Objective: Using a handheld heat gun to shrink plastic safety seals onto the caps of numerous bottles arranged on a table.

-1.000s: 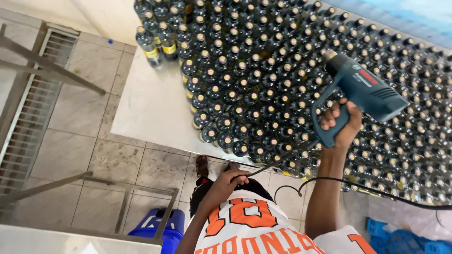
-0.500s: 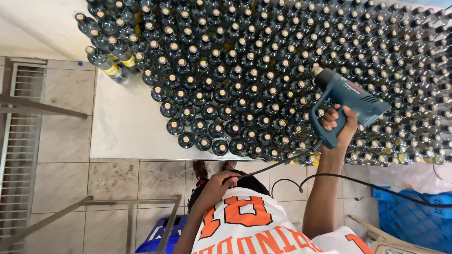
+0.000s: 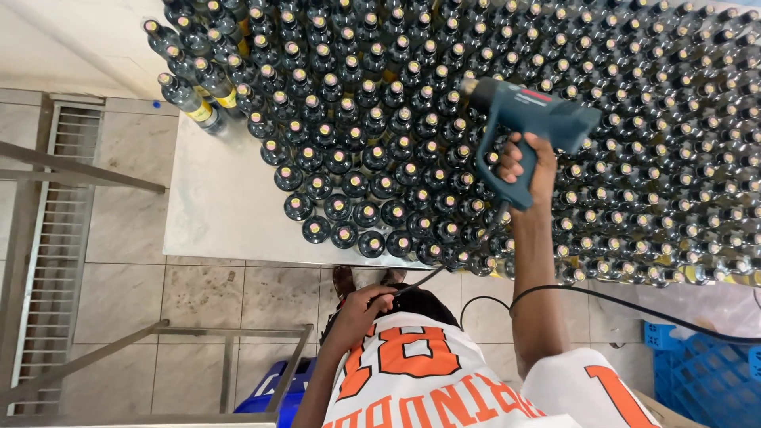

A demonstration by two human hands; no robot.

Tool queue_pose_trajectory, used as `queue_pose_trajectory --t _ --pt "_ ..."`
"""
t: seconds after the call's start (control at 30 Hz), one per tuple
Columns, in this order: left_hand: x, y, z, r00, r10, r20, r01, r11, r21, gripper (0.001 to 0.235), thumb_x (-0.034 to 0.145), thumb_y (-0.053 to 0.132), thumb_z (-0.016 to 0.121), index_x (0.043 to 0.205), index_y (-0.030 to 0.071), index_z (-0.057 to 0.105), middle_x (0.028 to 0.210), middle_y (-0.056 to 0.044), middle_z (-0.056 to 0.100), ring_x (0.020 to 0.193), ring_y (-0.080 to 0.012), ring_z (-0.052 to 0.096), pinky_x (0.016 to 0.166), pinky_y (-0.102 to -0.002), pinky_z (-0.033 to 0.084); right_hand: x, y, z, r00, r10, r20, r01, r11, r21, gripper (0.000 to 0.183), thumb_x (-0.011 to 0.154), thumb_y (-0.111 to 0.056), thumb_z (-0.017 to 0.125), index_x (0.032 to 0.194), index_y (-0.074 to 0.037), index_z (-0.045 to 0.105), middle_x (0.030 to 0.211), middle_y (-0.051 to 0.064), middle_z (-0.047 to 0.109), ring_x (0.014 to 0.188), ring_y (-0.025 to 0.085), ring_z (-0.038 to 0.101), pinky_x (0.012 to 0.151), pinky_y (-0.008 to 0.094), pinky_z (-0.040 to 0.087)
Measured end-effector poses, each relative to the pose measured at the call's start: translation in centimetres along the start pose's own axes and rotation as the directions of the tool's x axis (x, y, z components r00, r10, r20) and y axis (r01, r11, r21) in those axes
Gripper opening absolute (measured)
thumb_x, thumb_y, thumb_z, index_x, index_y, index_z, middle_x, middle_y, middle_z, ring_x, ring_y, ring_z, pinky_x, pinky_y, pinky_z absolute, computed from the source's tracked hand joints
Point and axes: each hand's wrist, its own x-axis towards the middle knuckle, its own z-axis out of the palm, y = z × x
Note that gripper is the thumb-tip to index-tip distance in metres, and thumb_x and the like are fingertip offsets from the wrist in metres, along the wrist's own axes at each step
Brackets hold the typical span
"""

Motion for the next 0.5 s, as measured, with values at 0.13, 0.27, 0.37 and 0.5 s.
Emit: queue_pose_trajectory --t 0.13,0.27,0.37,0.5 --pt "-0.5 -0.3 -0.1 0.994 0.028 -0.103 -0.032 0.999 -0.037 0.048 0.107 0.042 0.055 0.130 0.009 0.079 0.097 -0.001 0.081 0.087 -0.0127 0.073 0.086 -0.029 0.058 7.8 4.2 1.6 0.990 0.114 0.084 -0.111 0.993 -0.043 0.013 0.097 -0.013 0.074 0.100 -0.002 0.069 0.071 0.004 0.067 0.049 0.010 0.060 0.044 0.022 0.056" --pt "-1.0 -0.2 0.0 0.977 0.090 -0.194 -0.121 0.980 -0.157 0.050 0.107 0.041 0.057 0.138 0.005 0.073 0.104 -0.003 0.080 0.088 -0.0143 0.074 0.088 -0.030 0.061 13.5 7.7 3.8 0.975 0.198 0.102 -0.184 0.974 -0.132 0.014 0.099 -0.017 0.070 0.098 -0.004 0.067 0.070 0.006 0.063 0.048 0.013 0.056 0.043 0.028 0.051" --pt "-1.3 0.5 0.0 0.972 0.068 -0.223 -0.114 0.974 -0.198 0.059 0.105 0.043 0.057 0.151 0.007 0.066 0.113 -0.003 0.080 0.094 -0.0139 0.075 0.093 -0.030 0.061 15.1 8.7 5.9 0.978 0.201 0.057 -0.180 0.948 -0.264 0.015 0.100 -0.020 0.069 0.096 -0.006 0.064 0.069 0.007 0.062 0.048 0.014 0.056 0.043 0.029 0.052" --pt "-1.3 1.1 -0.1 0.964 0.120 -0.235 -0.166 0.968 -0.188 0.060 0.106 0.046 0.056 0.152 0.009 0.066 0.110 0.001 0.076 0.096 -0.0118 0.072 0.097 -0.030 0.059 15.2 9.0 7.9 0.987 0.163 0.008 -0.146 0.903 -0.405 0.014 0.098 -0.020 0.065 0.092 -0.008 0.063 0.068 0.008 0.061 0.047 0.015 0.055 0.043 0.029 0.051"
